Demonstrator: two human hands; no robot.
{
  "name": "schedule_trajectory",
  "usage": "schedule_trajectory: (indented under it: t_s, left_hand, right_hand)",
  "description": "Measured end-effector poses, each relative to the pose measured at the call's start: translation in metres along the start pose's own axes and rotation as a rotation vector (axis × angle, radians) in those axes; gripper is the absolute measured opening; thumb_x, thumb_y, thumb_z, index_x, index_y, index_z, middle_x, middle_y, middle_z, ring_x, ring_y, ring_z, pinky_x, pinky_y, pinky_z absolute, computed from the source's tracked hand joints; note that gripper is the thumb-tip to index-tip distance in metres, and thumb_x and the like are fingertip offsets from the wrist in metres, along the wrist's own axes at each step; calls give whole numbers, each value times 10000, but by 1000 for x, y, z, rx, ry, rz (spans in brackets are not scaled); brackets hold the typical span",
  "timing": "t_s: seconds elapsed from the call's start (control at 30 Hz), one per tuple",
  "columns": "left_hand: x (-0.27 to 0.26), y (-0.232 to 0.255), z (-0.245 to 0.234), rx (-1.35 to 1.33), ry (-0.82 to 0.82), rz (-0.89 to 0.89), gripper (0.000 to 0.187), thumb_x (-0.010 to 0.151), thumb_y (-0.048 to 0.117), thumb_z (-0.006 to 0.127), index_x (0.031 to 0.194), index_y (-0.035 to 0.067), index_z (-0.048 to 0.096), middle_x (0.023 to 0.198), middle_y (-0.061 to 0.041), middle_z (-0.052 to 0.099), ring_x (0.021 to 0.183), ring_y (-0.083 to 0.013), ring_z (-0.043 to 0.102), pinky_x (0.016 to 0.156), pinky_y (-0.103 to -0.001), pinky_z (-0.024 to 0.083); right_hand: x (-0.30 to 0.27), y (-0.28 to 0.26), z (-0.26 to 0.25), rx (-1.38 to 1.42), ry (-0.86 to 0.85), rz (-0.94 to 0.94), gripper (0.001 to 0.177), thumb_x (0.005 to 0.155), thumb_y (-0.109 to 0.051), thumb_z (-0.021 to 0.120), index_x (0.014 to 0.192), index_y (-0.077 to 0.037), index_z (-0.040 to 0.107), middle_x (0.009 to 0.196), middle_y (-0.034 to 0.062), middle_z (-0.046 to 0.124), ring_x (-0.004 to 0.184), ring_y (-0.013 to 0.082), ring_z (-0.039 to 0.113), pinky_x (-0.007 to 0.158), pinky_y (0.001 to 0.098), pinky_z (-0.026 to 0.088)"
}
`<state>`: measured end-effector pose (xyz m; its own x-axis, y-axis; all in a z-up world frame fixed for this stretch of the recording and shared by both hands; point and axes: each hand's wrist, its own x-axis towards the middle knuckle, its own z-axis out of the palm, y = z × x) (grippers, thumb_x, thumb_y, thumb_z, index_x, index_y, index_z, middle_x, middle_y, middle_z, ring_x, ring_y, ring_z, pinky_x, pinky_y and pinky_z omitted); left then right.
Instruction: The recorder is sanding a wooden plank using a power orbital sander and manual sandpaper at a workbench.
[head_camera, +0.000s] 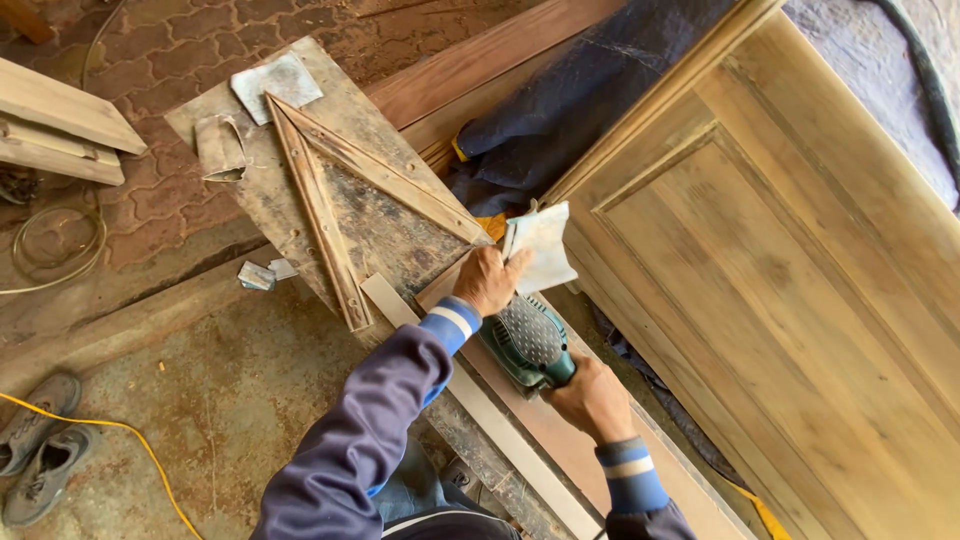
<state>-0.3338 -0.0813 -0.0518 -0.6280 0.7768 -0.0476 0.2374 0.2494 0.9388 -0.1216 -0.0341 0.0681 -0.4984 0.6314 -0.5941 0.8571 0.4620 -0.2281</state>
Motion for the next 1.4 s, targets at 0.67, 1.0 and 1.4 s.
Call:
schedule_trajectory:
  t_s: [0.67, 1.0, 1.4]
  left_hand:
    - [-15, 7, -21, -30, 7, -129, 497, 1039, 488, 429, 913, 65, 658, 625, -66, 630, 465, -146, 591, 354, -335, 530]
    - [-70, 53, 83, 23, -96, -102, 570, 1087, 498, 392, 885, 63, 701, 590, -57, 634, 457, -157, 604, 391, -360, 514]
    - [-151, 89, 174, -21, -112, 38, 479, 1098, 446, 410, 1003, 84, 709, 567, -58, 609, 447, -164, 593, 440, -352, 530]
  right_hand:
    - [16, 13, 25, -12, -77, -52, 381, 796, -305, 765, 1137, -139, 731, 893, 97, 786, 708, 203, 758, 725, 373, 657]
    - [-45, 109, 15, 10, -50, 73, 356, 706, -268, 828, 1015, -104, 766, 875, 107, 811, 758, 223, 779, 785, 393, 631]
    - [-65, 303, 96, 195, 29, 110, 437, 629, -287, 890, 1033, -146, 804, 870, 97, 820, 782, 252, 806, 880, 373, 658]
